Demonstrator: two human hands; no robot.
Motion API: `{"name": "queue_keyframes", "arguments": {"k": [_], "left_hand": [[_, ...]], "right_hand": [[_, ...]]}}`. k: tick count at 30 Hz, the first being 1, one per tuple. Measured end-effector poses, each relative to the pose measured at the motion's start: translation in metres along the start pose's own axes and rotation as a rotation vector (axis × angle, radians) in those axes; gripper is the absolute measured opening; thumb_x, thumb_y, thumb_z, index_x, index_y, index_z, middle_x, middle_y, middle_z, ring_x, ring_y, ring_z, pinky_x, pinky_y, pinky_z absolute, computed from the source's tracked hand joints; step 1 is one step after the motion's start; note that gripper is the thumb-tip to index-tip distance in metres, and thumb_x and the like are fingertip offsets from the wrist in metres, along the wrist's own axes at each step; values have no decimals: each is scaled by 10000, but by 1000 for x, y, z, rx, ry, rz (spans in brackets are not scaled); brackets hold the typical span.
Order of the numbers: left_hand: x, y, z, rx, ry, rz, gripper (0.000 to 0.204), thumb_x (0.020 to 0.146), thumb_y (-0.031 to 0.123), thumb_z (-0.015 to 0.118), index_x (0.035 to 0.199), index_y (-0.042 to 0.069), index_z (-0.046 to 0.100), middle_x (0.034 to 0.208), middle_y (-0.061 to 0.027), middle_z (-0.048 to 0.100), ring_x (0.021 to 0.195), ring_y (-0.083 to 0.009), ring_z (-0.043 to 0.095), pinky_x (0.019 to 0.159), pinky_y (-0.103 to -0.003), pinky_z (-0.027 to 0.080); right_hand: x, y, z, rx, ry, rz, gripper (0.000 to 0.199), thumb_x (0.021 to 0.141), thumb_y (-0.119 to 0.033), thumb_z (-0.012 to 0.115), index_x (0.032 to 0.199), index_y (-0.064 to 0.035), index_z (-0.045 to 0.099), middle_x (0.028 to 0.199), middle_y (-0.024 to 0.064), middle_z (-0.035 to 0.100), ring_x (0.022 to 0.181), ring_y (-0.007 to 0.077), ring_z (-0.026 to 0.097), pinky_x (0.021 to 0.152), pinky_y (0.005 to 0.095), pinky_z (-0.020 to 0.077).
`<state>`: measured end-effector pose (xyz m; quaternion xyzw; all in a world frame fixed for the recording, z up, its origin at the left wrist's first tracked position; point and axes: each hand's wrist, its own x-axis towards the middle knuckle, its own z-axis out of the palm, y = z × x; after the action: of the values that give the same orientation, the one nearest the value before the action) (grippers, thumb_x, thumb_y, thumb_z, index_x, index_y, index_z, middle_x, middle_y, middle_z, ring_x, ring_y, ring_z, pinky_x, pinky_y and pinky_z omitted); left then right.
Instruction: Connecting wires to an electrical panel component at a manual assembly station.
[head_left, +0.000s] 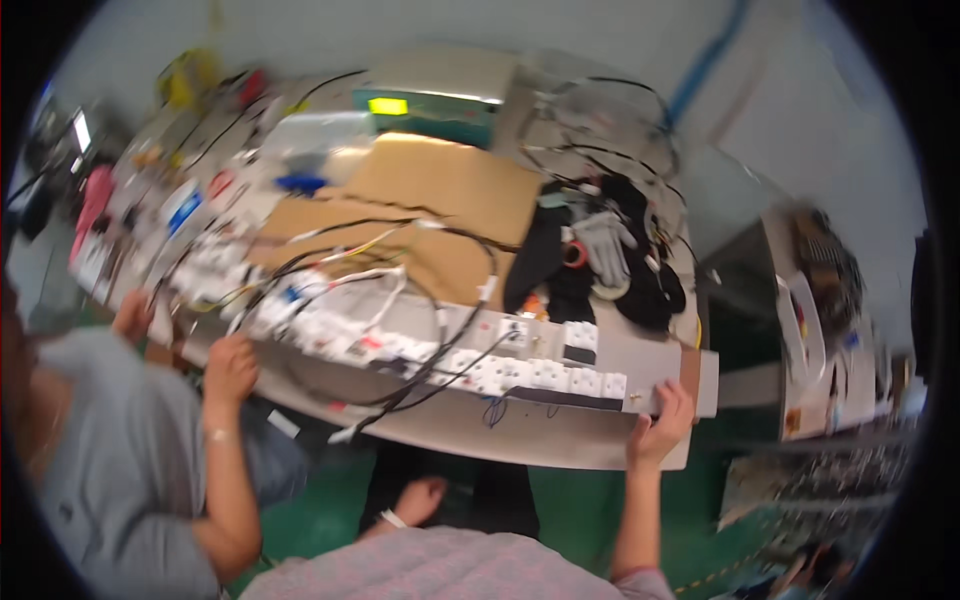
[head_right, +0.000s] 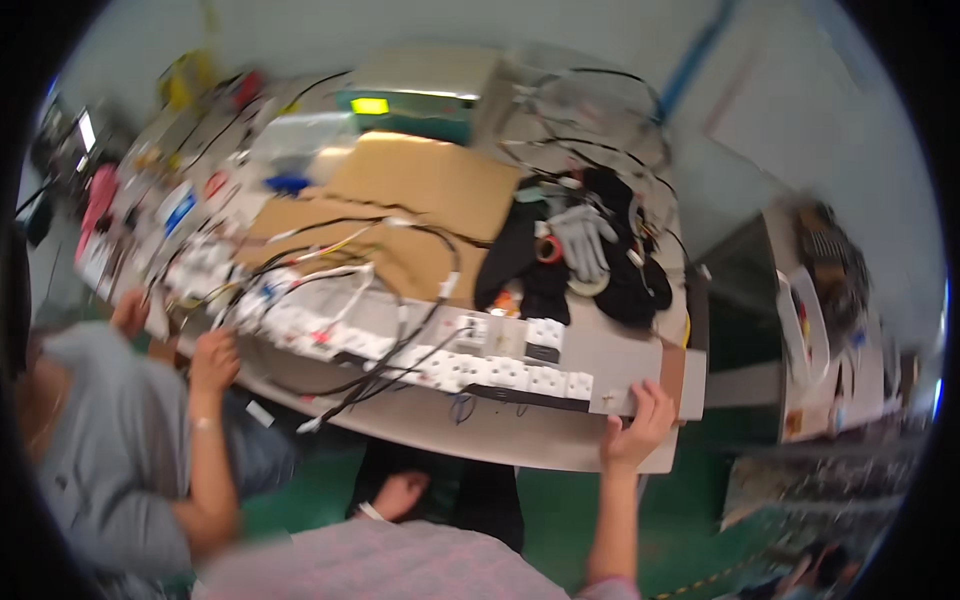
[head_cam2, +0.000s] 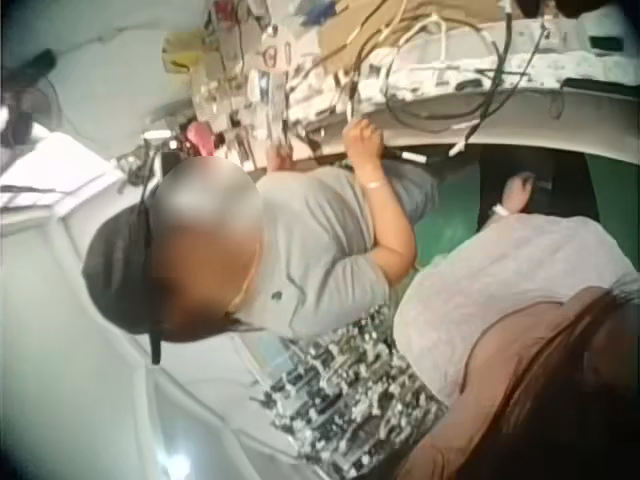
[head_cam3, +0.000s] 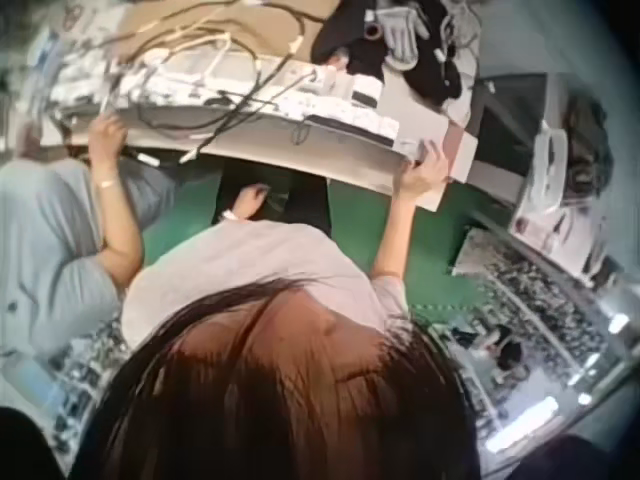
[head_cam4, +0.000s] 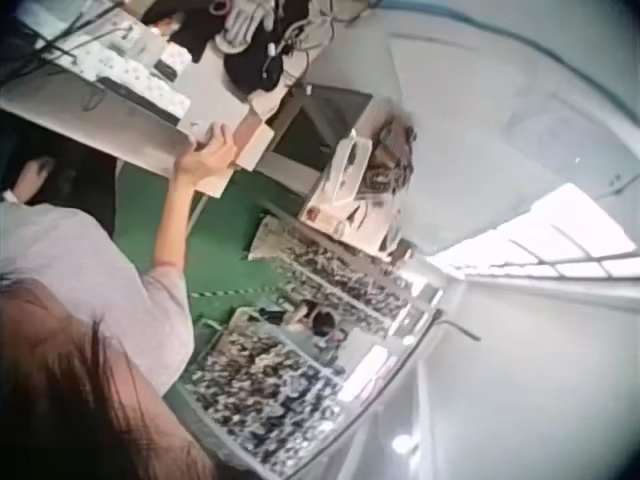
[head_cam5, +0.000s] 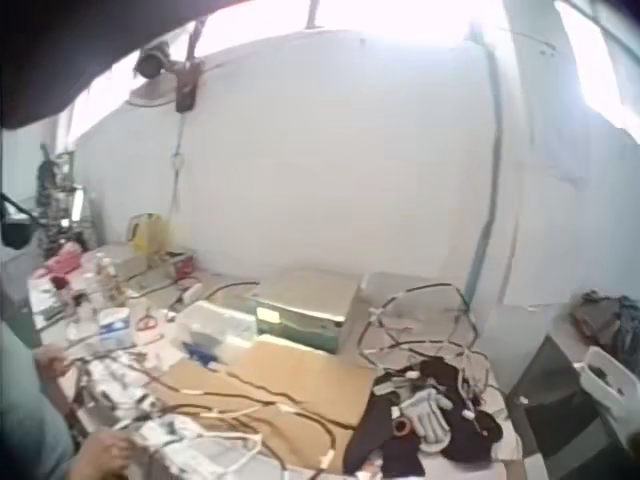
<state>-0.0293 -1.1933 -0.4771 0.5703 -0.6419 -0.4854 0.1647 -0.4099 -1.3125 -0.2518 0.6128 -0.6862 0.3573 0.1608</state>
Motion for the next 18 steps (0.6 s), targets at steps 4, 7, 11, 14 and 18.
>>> {"name": "queue_keyframes", "arguments": {"k": [4,7,11,14,18], "left_hand": [[-5,159,-118,-150,339,76,128,909,96,576,931,20,676,852,-135,687,794,-266,676,701,-347,522],[-5,210,-169,-19,556,146,138,904,118,587,955,19,668,908,-136,685,845,-299,654,734,-377,508],[26,222,-201,477,909,108,595,888,191,628,1382,-54,406,1364,-304,425,1256,-438,415,1041,-472,338],[43,224,-229,316,1072,172,864,822,265,703,1456,-81,229,1461,-337,249,1351,-482,263,1120,-513,237],[67,226,-274,483,1038,234,658,772,228,725,1316,-26,455,1361,-234,427,1298,-428,369,1071,-480,333]], "right_hand": [[19,-112,-2,461,-5,134,882,855,-729,471,1259,56,475,1313,245,496,1236,368,466,1070,481,325],[70,-216,28,731,-347,-195,946,621,-329,865,1376,-6,395,1393,232,443,1336,403,375,1120,492,271],[111,-256,74,529,-692,-508,668,635,-231,803,1230,-83,537,1092,133,614,1099,316,568,1006,473,418],[136,-258,70,523,-885,-491,393,650,-190,779,1002,-83,642,856,95,634,864,306,629,828,406,508],[170,-257,22,712,-536,-380,207,672,-108,782,802,-57,630,752,104,647,707,289,639,632,335,498]]}}
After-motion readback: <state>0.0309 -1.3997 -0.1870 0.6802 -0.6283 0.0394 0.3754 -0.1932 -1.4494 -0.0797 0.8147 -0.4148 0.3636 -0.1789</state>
